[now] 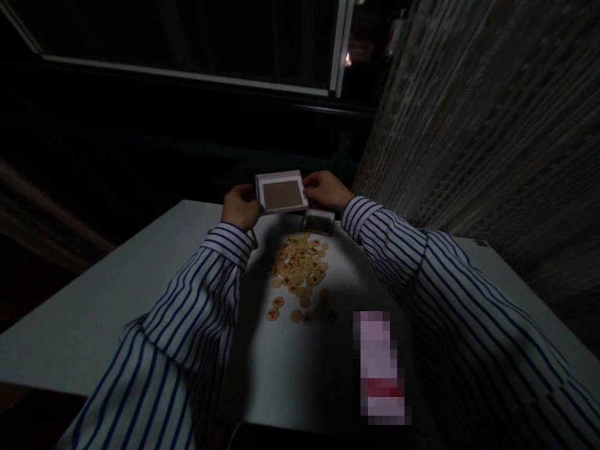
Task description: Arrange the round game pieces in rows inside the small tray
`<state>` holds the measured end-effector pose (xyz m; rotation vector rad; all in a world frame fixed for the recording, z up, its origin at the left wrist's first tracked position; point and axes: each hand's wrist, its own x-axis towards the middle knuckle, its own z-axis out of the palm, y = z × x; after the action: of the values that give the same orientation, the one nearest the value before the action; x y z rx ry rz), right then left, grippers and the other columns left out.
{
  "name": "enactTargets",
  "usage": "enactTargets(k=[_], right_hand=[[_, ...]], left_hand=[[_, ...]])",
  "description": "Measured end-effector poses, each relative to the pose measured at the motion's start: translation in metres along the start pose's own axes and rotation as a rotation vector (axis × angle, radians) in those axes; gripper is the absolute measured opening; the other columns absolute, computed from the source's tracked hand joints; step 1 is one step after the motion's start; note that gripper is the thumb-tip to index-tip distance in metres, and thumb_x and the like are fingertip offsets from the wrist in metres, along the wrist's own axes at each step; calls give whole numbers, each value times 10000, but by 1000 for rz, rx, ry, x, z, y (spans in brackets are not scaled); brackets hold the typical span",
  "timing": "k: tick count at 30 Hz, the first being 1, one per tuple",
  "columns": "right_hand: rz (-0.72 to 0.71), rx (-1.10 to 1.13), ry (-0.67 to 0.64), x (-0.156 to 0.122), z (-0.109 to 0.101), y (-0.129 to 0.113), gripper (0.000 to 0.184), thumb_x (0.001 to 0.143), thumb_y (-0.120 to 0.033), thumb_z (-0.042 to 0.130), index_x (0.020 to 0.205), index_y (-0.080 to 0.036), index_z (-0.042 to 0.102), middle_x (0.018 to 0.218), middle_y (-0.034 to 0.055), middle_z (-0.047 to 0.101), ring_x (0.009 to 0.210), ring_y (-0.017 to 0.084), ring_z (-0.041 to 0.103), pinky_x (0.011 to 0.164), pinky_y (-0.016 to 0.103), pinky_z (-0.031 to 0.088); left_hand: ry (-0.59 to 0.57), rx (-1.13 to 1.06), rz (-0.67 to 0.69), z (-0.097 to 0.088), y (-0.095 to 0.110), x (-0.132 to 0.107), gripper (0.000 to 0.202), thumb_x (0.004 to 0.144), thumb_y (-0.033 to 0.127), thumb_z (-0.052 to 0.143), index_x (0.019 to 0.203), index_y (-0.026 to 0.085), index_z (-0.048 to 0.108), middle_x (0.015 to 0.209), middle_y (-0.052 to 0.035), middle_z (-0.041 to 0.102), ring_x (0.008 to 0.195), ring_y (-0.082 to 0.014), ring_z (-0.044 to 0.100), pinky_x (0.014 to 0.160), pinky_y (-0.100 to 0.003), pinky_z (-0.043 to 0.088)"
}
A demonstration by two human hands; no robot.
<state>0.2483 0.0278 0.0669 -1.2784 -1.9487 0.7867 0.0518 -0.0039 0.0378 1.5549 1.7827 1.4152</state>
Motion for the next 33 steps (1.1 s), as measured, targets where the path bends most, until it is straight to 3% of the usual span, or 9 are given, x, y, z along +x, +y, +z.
enactTargets(k=[17, 33], right_hand=[[57, 82, 64, -39, -19, 25, 273, 746, -61, 535, 1010, -125, 563, 815, 29, 620, 563, 69, 571, 437, 136, 467], [100, 124, 96, -76, -38, 31, 309, 758, -36, 503, 1062, -89, 529, 834, 42, 596, 549, 66, 538, 444, 175, 475]], left_hand=[[-64, -276, -97, 26, 12, -29, 471, 658, 31, 556, 1124, 91, 521, 1002, -112, 613, 885, -197, 607, 765, -361, 523], [-158, -314, 7, 42, 22, -47, 388, 638, 106, 580, 1025, 111, 586, 939, -84, 636, 917, -208, 599, 836, -392, 492]])
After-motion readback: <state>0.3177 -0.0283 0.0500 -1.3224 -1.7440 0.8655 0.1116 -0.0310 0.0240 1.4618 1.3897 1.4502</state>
